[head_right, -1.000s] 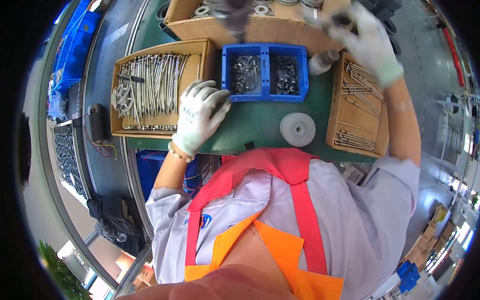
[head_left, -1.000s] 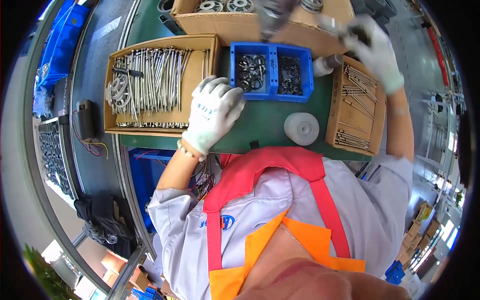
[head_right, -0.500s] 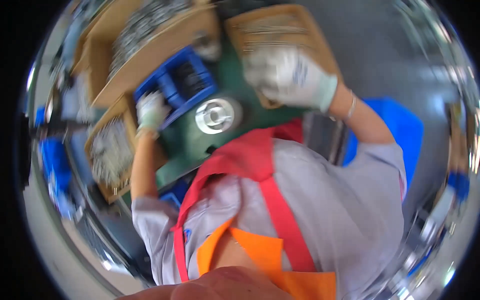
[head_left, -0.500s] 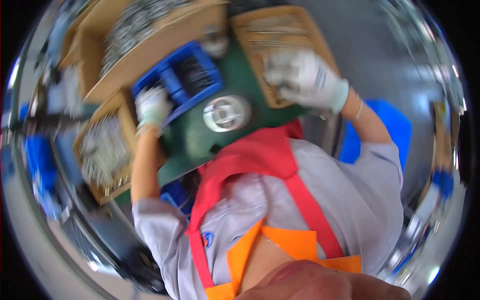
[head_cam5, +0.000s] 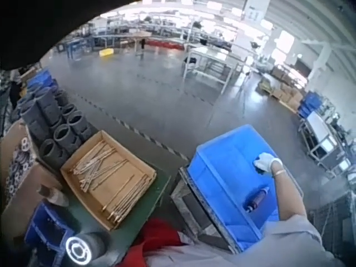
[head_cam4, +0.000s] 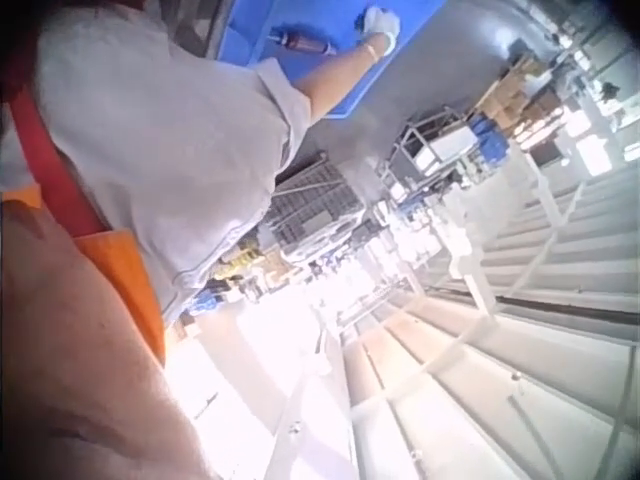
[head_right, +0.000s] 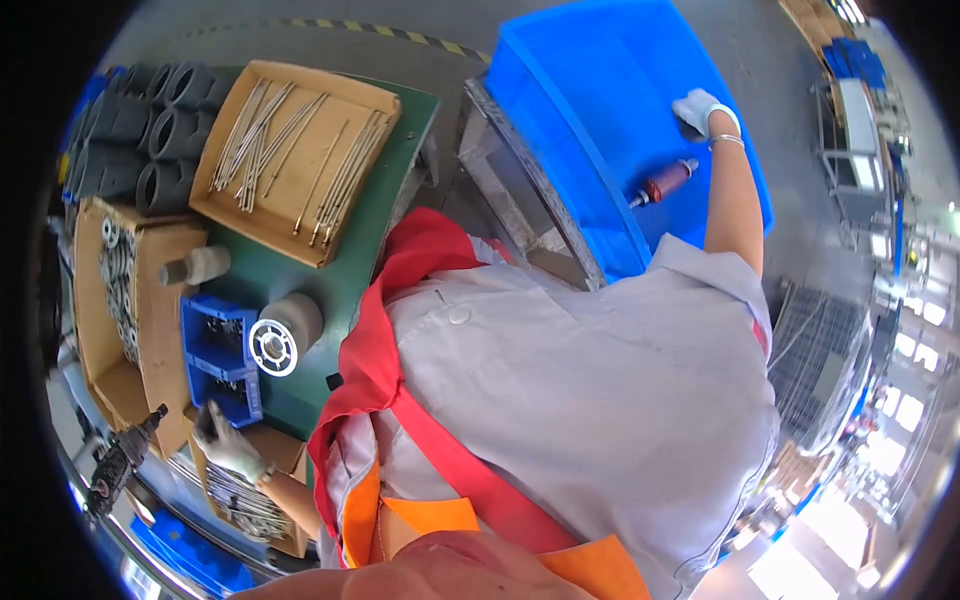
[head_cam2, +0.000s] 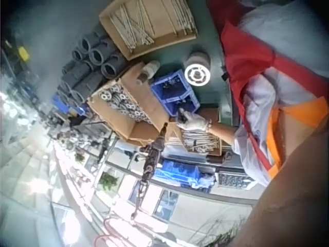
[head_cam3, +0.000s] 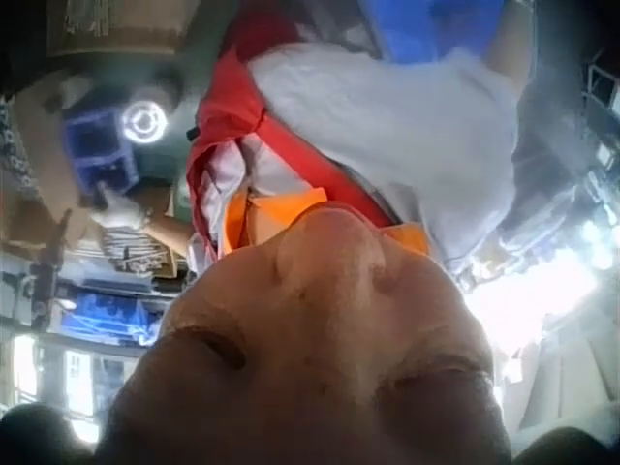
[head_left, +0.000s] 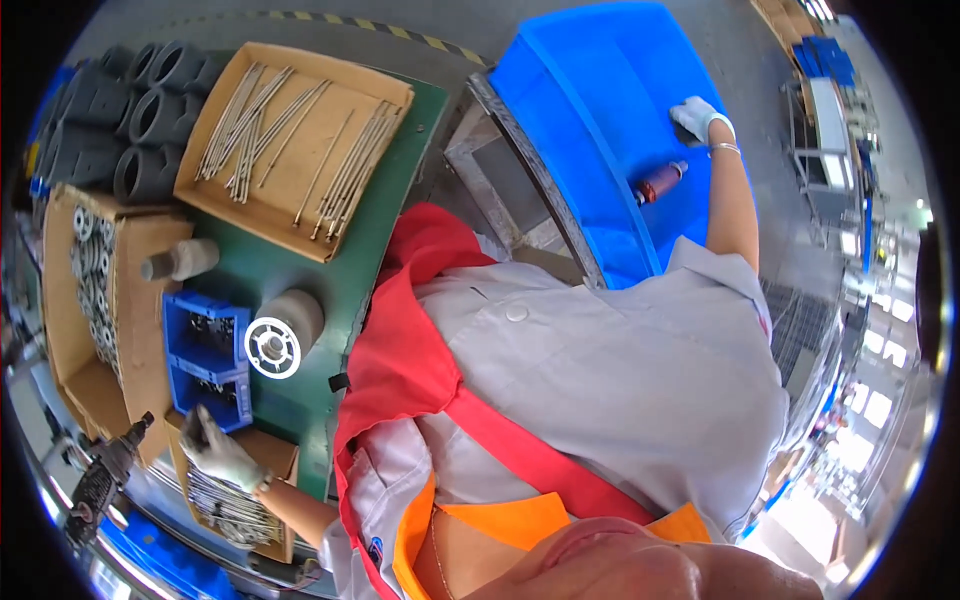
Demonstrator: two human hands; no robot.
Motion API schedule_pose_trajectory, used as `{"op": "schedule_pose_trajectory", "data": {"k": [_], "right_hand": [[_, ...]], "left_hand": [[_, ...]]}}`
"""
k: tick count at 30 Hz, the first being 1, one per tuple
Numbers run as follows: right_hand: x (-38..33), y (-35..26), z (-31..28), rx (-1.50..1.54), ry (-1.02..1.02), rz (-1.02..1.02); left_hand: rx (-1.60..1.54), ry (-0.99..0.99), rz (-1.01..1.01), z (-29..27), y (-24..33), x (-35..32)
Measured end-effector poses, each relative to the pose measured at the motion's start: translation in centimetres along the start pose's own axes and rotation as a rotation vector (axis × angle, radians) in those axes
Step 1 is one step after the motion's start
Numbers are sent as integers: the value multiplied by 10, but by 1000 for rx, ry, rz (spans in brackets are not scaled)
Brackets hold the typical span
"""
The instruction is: The person assembles an electric motor by placing a rotor into a motor housing, attaching end caps, inserting long screw bolts, and securing them using a power screwdriver before placing the assembled motor onto a conveyor belt.
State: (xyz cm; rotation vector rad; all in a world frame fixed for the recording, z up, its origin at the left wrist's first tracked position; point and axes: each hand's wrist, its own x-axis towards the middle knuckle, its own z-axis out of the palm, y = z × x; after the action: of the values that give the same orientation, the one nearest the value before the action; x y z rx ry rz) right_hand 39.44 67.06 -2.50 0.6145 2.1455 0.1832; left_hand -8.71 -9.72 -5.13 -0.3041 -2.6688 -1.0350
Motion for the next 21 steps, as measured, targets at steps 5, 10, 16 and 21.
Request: {"op": "schedule_pose_trajectory", "data": {"k": [5,10,16,21], "right_hand": [[-25,-52,90,1457,-136,814],[21,-87,164,1715,228,754],[46,-71,171,1367,502,803],[60,-55,130,2362,463,249]], "left_hand": [[-270,-4,37,-8,36,-51],[-97,-120,-2,23,99,-57],[-93,-297,515,49,126,-45],[89,-232,598,39,100,-52]]}}
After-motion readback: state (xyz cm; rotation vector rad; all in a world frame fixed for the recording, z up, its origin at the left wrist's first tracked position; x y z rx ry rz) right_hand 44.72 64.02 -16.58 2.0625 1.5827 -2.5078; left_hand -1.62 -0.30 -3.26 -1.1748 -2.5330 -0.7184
